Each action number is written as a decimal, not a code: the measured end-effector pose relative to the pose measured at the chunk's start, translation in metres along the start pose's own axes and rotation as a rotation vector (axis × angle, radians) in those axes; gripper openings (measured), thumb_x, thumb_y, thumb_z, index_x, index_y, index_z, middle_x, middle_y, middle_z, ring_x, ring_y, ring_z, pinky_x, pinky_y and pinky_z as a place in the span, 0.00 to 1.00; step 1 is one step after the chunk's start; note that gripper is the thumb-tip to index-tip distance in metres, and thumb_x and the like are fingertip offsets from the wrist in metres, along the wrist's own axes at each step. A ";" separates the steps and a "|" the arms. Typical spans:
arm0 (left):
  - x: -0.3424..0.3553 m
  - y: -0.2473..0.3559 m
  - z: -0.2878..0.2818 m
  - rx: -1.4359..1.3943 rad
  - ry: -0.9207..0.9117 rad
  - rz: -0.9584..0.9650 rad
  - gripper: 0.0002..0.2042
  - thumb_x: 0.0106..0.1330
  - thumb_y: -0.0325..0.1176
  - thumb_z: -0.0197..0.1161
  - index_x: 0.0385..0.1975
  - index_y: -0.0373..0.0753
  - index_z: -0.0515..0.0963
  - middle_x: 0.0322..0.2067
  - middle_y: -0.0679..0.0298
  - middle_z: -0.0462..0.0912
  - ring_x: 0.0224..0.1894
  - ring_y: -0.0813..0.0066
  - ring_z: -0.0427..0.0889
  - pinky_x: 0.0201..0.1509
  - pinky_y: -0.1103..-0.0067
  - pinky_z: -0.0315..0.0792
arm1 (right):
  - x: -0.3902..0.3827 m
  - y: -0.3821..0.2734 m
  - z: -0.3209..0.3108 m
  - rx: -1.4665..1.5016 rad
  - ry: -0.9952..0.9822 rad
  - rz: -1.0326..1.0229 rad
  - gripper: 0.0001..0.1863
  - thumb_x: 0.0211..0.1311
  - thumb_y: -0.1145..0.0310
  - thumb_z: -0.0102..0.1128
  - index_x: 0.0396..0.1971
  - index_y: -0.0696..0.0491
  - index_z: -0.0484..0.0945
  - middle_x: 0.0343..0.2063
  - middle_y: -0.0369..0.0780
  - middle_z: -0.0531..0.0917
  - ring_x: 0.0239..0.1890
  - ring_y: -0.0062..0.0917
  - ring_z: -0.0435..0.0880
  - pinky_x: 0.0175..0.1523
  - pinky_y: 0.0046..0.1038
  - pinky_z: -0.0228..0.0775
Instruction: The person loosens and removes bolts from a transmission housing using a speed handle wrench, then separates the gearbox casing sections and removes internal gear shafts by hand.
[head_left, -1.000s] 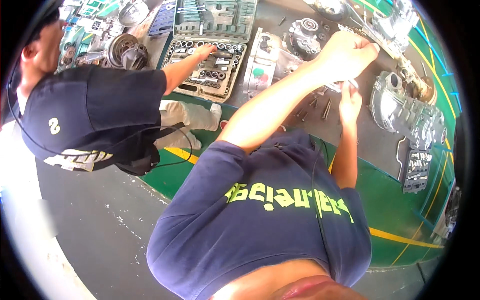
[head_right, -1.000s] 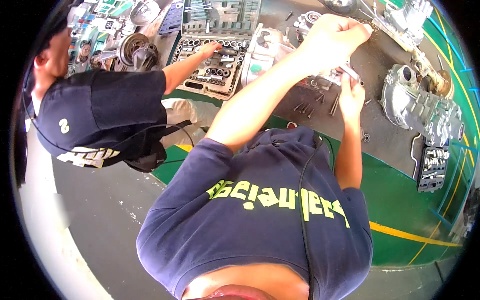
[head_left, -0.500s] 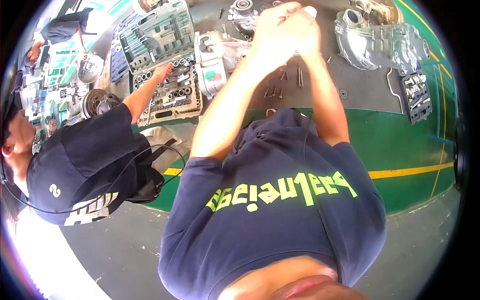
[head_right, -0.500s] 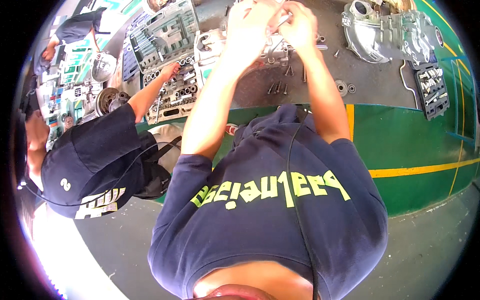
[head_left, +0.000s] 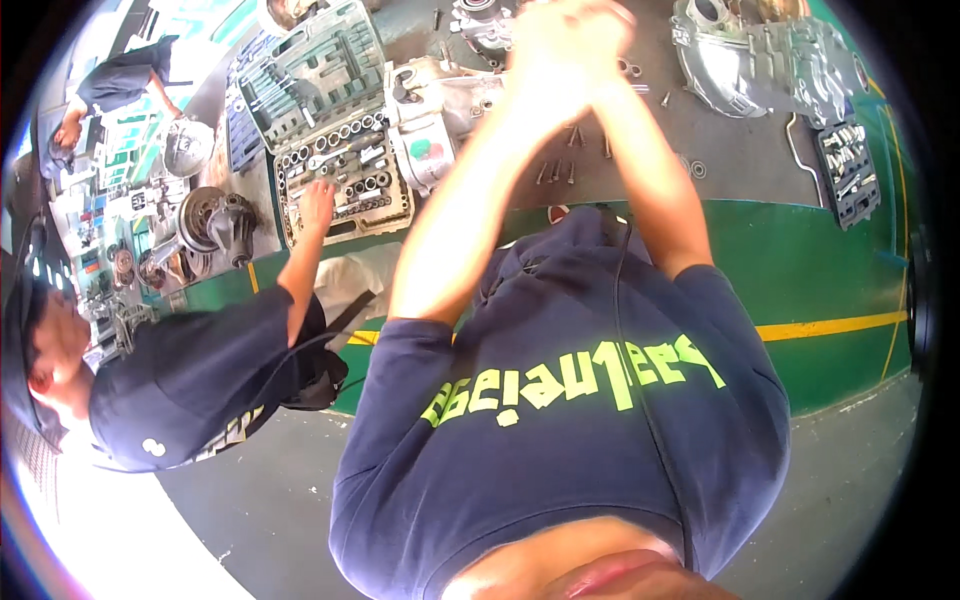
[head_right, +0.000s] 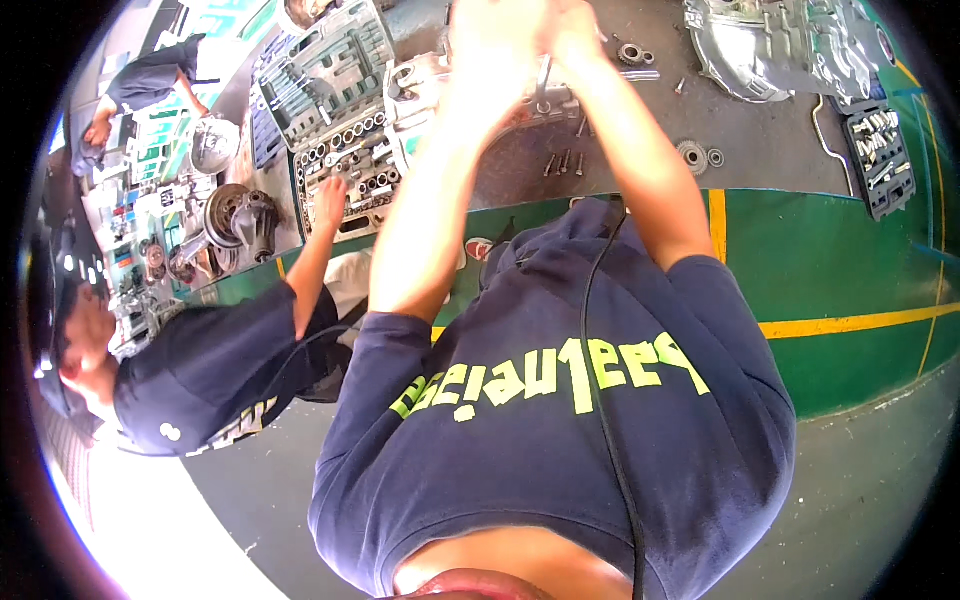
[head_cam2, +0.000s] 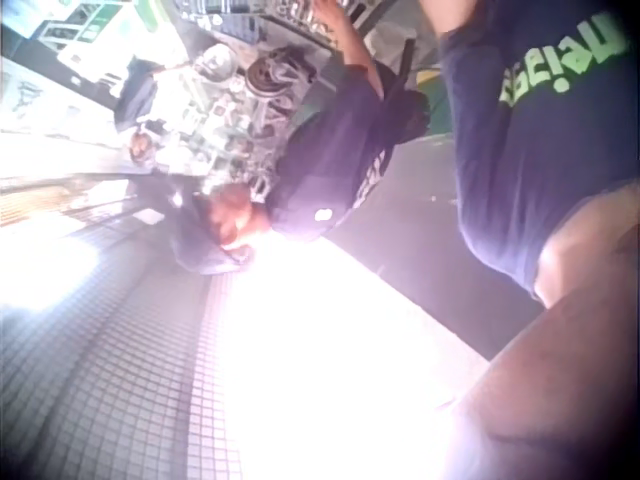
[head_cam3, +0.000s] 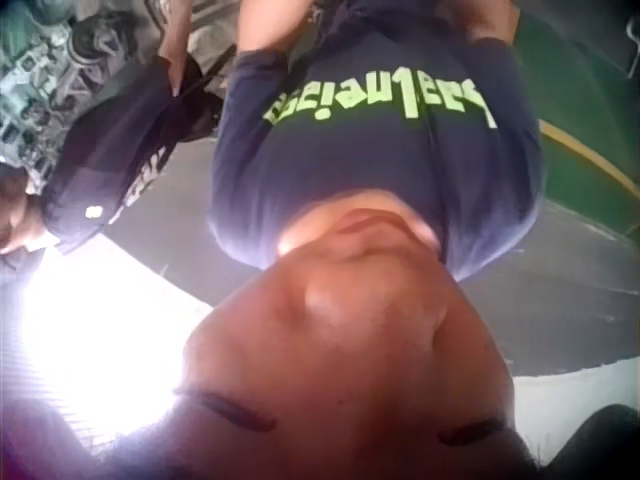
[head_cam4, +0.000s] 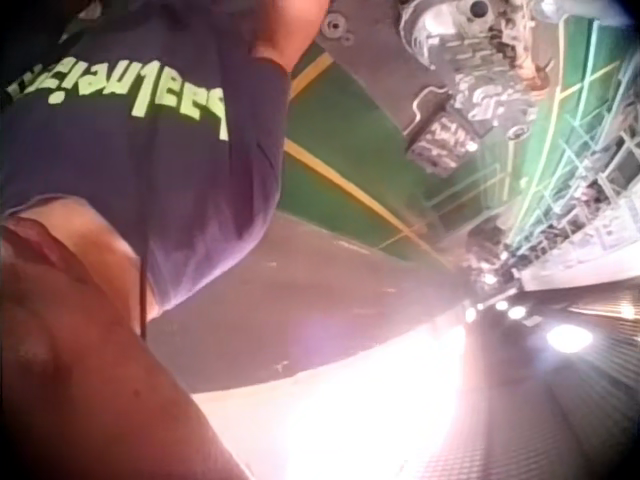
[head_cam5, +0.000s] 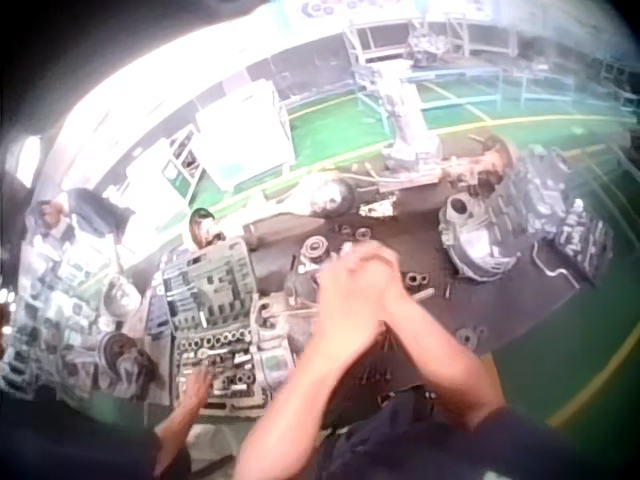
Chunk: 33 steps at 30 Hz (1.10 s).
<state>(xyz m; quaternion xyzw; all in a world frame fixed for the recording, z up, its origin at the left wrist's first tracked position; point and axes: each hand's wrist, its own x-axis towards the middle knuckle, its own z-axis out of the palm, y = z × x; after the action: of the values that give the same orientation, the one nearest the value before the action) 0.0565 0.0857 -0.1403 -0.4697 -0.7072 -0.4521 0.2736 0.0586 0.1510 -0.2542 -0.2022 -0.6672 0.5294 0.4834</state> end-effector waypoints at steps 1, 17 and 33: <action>0.005 -0.024 -0.004 0.038 0.068 0.157 0.15 0.67 0.33 0.54 0.16 0.36 0.71 0.12 0.66 0.67 0.17 0.81 0.70 0.22 0.79 0.62 | 0.018 0.016 -0.018 0.578 -0.552 0.322 0.11 0.68 0.62 0.62 0.35 0.55 0.80 0.26 0.29 0.78 0.24 0.13 0.72 0.30 0.19 0.66; 0.026 0.009 -0.039 -0.545 -0.035 -0.953 0.13 0.66 0.30 0.51 0.19 0.34 0.77 0.15 0.67 0.74 0.18 0.80 0.72 0.22 0.81 0.63 | 0.034 -0.020 0.001 0.486 -0.697 0.145 0.08 0.61 0.74 0.54 0.34 0.59 0.83 0.20 0.29 0.74 0.19 0.14 0.66 0.25 0.20 0.60; 0.010 0.012 -0.007 0.234 -0.144 0.041 0.06 0.57 0.31 0.55 0.24 0.37 0.77 0.29 0.56 0.84 0.25 0.60 0.81 0.28 0.71 0.73 | 0.007 -0.021 0.036 0.348 -0.816 0.362 0.12 0.62 0.65 0.63 0.42 0.55 0.81 0.36 0.38 0.84 0.38 0.21 0.81 0.46 0.27 0.74</action>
<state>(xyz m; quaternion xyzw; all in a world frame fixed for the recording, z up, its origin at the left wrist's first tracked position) 0.0627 0.0855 -0.1244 -0.4802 -0.7630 -0.3262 0.2843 0.0291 0.1308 -0.2314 -0.0067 -0.6578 0.7453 0.1085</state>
